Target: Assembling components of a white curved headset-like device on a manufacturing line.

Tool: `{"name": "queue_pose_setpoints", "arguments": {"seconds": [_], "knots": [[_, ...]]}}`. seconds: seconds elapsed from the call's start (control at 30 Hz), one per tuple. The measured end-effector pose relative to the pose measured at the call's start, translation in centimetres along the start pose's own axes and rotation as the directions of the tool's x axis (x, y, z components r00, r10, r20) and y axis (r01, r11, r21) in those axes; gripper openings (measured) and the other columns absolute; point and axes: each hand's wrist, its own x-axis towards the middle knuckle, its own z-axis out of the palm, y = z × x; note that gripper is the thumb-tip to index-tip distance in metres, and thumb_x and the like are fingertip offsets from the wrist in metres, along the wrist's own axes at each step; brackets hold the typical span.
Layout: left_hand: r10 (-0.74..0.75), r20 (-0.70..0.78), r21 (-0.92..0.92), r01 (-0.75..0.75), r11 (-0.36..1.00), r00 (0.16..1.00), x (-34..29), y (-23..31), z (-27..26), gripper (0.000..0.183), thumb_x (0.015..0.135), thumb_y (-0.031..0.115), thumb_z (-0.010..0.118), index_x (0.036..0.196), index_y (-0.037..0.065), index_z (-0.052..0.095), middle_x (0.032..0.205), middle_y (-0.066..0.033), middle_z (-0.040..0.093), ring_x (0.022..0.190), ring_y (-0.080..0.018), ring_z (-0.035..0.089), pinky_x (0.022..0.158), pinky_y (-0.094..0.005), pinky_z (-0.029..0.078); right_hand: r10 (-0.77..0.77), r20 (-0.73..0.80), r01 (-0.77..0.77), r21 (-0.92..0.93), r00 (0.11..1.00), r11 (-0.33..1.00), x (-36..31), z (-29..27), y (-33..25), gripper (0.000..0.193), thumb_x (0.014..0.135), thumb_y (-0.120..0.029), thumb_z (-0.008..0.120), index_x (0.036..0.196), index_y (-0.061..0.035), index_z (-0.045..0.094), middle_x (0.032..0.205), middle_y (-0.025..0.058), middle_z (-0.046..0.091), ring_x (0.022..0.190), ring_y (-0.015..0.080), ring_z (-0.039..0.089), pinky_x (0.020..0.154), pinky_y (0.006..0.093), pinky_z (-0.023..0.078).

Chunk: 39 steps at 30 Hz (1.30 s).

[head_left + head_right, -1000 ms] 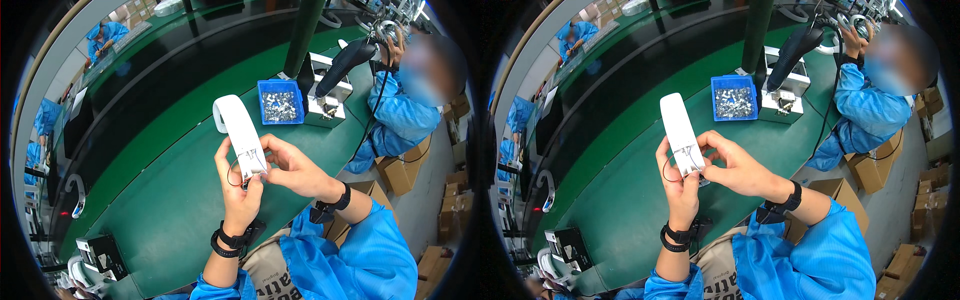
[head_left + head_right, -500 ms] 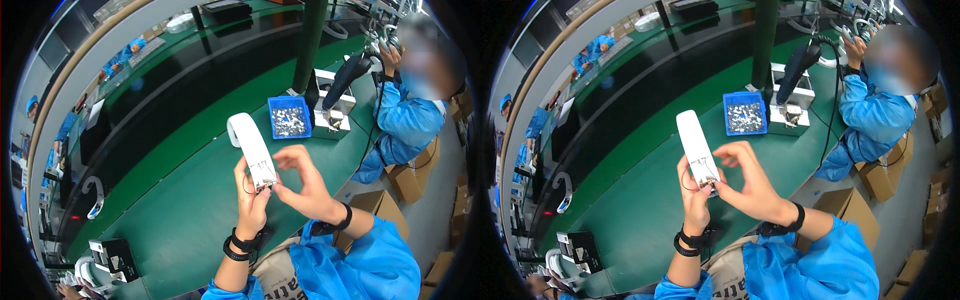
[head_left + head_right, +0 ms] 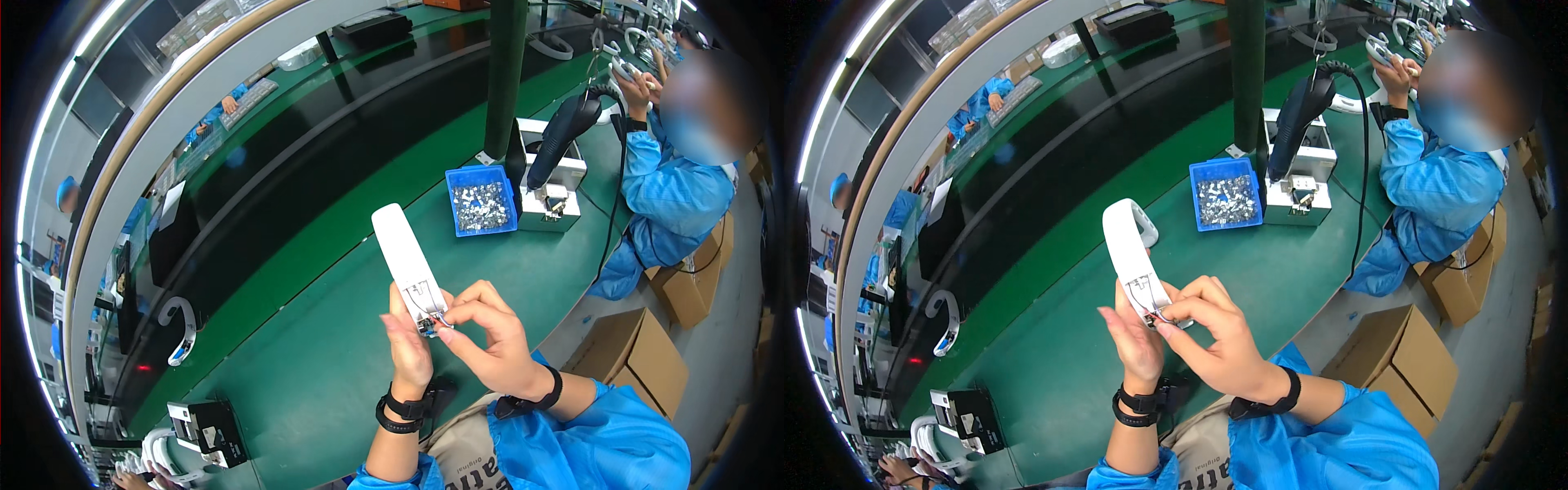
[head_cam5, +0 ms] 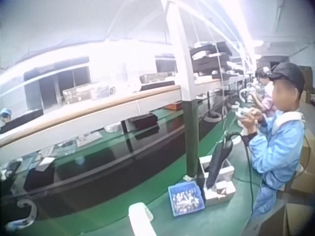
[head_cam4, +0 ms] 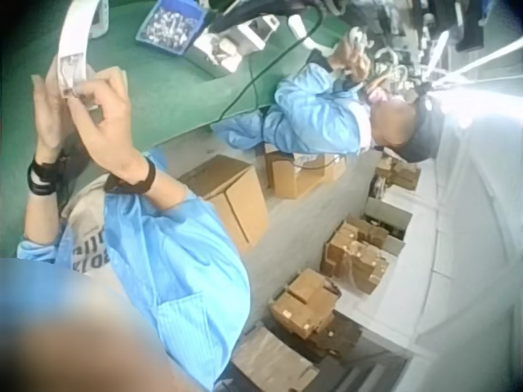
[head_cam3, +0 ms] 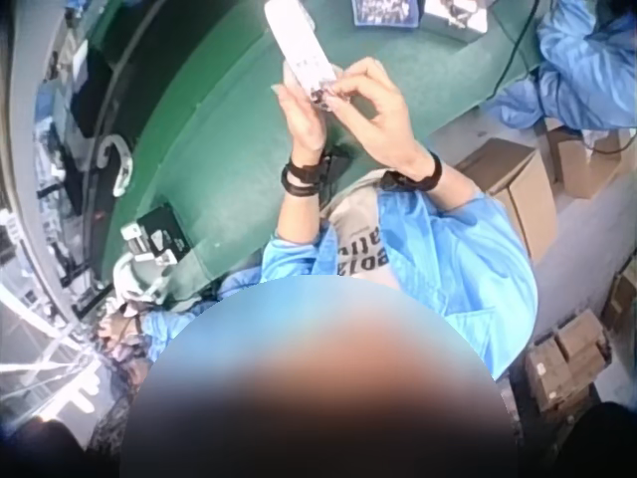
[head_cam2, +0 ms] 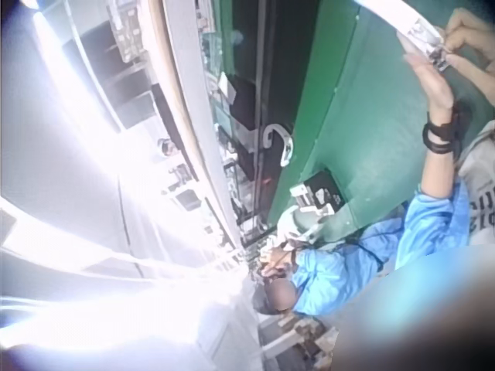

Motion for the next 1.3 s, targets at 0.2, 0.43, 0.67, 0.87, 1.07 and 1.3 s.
{"name": "queue_pose_setpoints", "arguments": {"seconds": [0.2,0.43,0.67,0.87,1.07,1.3], "knots": [[-0.025,0.017,0.021,0.025,0.999,1.000,0.9,1.0,1.2,0.063,0.110,0.048,0.047,0.146,-0.004,0.047,0.088,-0.0067,0.066,0.073,-0.0081,0.058,0.063,-0.0230,0.044,0.019,0.106,-0.015,-0.034,0.994,0.999,-0.8,-1.0,1.1,0.017,0.088,0.000,0.075,0.104,-0.0011,0.071,0.082,0.0059,0.060,0.078,0.0222,0.054,0.070,0.0352,0.044],[-0.120,-0.055,0.041,0.122,0.992,0.991,1.0,1.5,1.9,0.025,0.105,0.015,0.061,0.124,-0.001,0.063,0.085,-0.0035,0.066,0.071,-0.0053,0.057,0.062,-0.0215,0.044,0.151,0.173,-0.169,0.092,0.973,0.981,-0.9,-2.1,0.9,0.011,0.094,0.000,0.073,0.104,0.0009,0.068,0.079,0.0045,0.068,0.072,0.0127,0.062,0.059,0.0292,0.045],[-0.191,0.001,-0.039,0.191,0.981,0.982,1.0,1.4,1.7,0.024,0.107,0.013,0.062,0.125,-0.002,0.063,0.095,-0.0026,0.067,0.081,-0.0062,0.061,0.070,-0.0231,0.051,0.444,0.062,-0.422,0.453,0.894,0.785,-0.9,-1.8,0.3,0.014,0.101,-0.003,0.067,0.113,0.0045,0.068,0.097,0.0123,0.078,0.087,0.0125,0.076,0.054,0.0206,0.049],[-0.125,-0.032,0.025,0.126,0.992,0.992,0.8,0.2,1.6,0.025,0.108,0.017,0.059,0.123,-0.001,0.065,0.106,-0.0056,0.072,0.088,-0.0085,0.067,0.075,-0.0243,0.055,0.182,0.058,-0.186,0.067,0.982,0.980,0.9,-2.5,-0.1,0.019,0.096,0.000,0.071,0.115,0.0038,0.070,0.092,0.0108,0.077,0.073,0.0115,0.071,0.053,0.0271,0.049],[-0.103,-0.017,0.034,0.104,0.994,0.995,0.6,-0.1,1.3,0.023,0.109,0.013,0.057,0.124,-0.002,0.064,0.112,-0.0064,0.072,0.098,-0.0108,0.067,0.087,-0.0279,0.054,-0.178,0.139,0.223,-0.453,0.974,0.863,2.2,-2.8,-2.0,0.020,0.084,0.006,0.073,0.104,0.0030,0.072,0.087,0.0137,0.068,0.079,0.0284,0.066,0.069,0.0345,0.055],[-0.053,0.068,-0.018,0.055,0.998,0.996,0.4,0.0,-0.1,0.043,0.106,0.018,0.041,0.137,-0.006,0.058,0.125,-0.0120,0.069,0.115,-0.0190,0.063,0.103,-0.0325,0.047,-0.435,0.242,0.498,-0.449,0.867,0.742,3.6,-2.9,-0.5,0.032,0.072,0.005,0.073,0.104,0.0027,0.072,0.100,0.0119,0.072,0.086,0.0287,0.065,0.076,0.0375,0.056]]}}
